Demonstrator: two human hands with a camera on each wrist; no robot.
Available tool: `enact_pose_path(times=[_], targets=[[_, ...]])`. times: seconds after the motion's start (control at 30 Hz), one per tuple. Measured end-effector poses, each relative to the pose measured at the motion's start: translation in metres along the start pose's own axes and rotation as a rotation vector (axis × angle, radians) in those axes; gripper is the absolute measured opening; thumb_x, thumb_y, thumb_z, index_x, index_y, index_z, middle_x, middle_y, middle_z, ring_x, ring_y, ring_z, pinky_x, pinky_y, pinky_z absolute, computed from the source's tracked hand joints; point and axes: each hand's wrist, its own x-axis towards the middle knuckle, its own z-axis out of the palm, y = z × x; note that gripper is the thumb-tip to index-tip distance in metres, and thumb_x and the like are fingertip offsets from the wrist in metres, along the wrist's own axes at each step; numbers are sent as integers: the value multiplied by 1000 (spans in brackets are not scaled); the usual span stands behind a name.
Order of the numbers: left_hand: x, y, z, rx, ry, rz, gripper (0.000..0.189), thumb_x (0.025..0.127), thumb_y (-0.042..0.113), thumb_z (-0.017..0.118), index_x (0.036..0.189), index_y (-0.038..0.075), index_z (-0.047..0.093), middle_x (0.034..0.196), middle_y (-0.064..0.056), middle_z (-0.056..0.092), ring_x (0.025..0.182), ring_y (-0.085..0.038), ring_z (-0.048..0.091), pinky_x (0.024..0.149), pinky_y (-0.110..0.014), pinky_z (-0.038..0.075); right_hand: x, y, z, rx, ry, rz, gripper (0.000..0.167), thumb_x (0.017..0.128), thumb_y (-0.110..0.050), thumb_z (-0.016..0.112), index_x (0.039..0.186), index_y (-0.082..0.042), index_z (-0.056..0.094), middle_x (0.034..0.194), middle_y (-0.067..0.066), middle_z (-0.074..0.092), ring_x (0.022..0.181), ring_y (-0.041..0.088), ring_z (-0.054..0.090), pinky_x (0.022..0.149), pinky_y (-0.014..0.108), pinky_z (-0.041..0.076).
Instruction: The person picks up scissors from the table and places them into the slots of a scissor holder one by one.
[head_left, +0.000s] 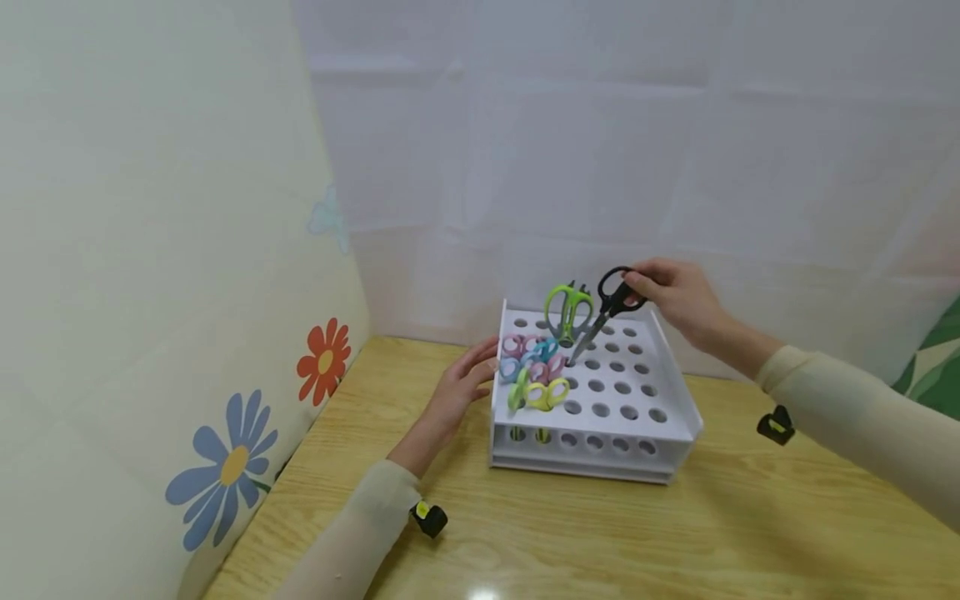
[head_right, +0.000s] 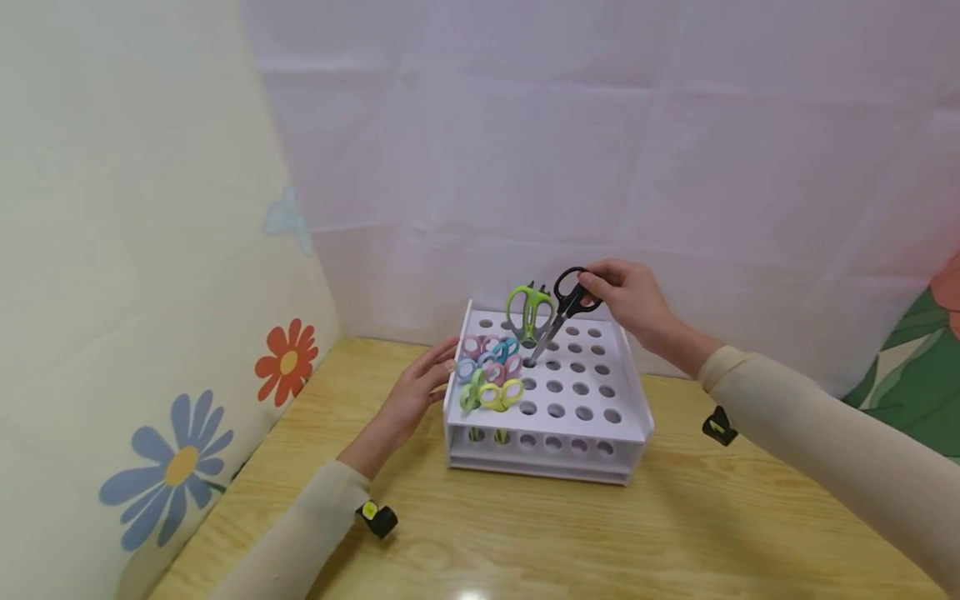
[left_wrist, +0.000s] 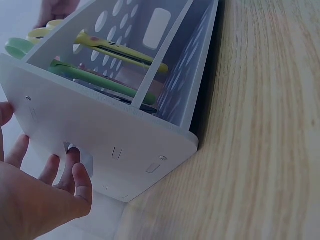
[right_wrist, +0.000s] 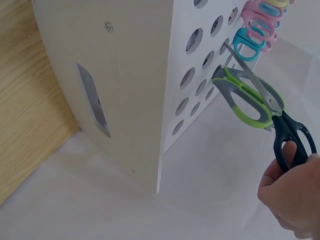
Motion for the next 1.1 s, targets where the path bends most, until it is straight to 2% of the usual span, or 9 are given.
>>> enact_pose_path(times=[0.23, 0.4, 0.5, 0.57, 0.67, 0.73, 0.8, 0.9, 1.1], targets=[[-2, 1, -1, -3, 2, -2, 54, 100, 36, 65, 150, 21, 52, 147, -3, 53, 124, -30, 55, 104, -60, 38, 4, 3, 16, -26, -24, -31, 36, 101, -24, 67, 122, 6, 67, 101, 15, 74, 84, 21, 70, 76, 24, 52], [-2, 0, 0, -4, -4, -7, 54, 99, 38, 66, 149, 23, 54, 146, -1, 54, 124, -29, 56, 104, -59, 39, 1, 6, 25, -132, -85, -68, 32, 101, -25, 66, 119, 2, 70, 97, 16, 73, 89, 31, 68, 69, 27, 53], [-1, 0, 2, -2, -6, -14, 51, 100, 36, 65, 148, 25, 55, 145, 1, 55, 124, -29, 57, 104, -60, 39, -1, 10, 31, -184, -116, -68, 30, 101, -25, 67, 117, 0, 72, 95, 13, 74, 89, 31, 68, 65, 27, 53], [-1, 0, 4, 1, -6, -16, 48, 101, 34, 64, 148, 26, 55, 145, 2, 56, 123, -29, 57, 103, -60, 39, -3, 11, 35, -205, -127, -57, 29, 101, -25, 68, 116, 0, 72, 95, 12, 74, 88, 31, 68, 57, 28, 53], [0, 0, 7, 8, -9, -15, 47, 101, 34, 63, 147, 27, 56, 144, 3, 56, 122, -28, 57, 103, -59, 39, -6, 11, 40, -229, -151, -62, 28, 101, -22, 67, 116, 2, 72, 97, 11, 74, 88, 29, 69, 64, 28, 53], [0, 1, 9, 11, -10, -11, 48, 100, 36, 64, 147, 27, 56, 144, 3, 56, 121, -28, 57, 103, -59, 39, -7, 11, 42, -239, -173, -60, 28, 101, -22, 67, 116, 1, 72, 99, 11, 74, 89, 29, 70, 68, 32, 54], [0, 1, 10, 11, -10, -10, 49, 100, 37, 66, 147, 26, 56, 144, 3, 56, 121, -28, 58, 103, -60, 39, -7, 10, 45, -245, -193, -66, 26, 101, -21, 67, 116, 0, 73, 100, 10, 74, 91, 27, 70, 78, 35, 54], [-1, 1, 12, 13, -8, -13, 49, 100, 35, 66, 147, 26, 56, 144, 4, 56, 121, -28, 58, 103, -60, 39, -7, 9, 48, -259, -219, -82, 24, 100, -18, 69, 115, 0, 74, 100, 9, 74, 92, 26, 70, 77, 41, 56], [0, 0, 14, 15, -7, -4, 50, 101, 32, 63, 149, 23, 54, 146, 1, 55, 121, -28, 58, 102, -60, 40, -8, 12, 55, -324, -274, -141, 17, 98, -12, 70, 109, 0, 75, 97, 7, 74, 90, 23, 69, 80, 40, 54]])
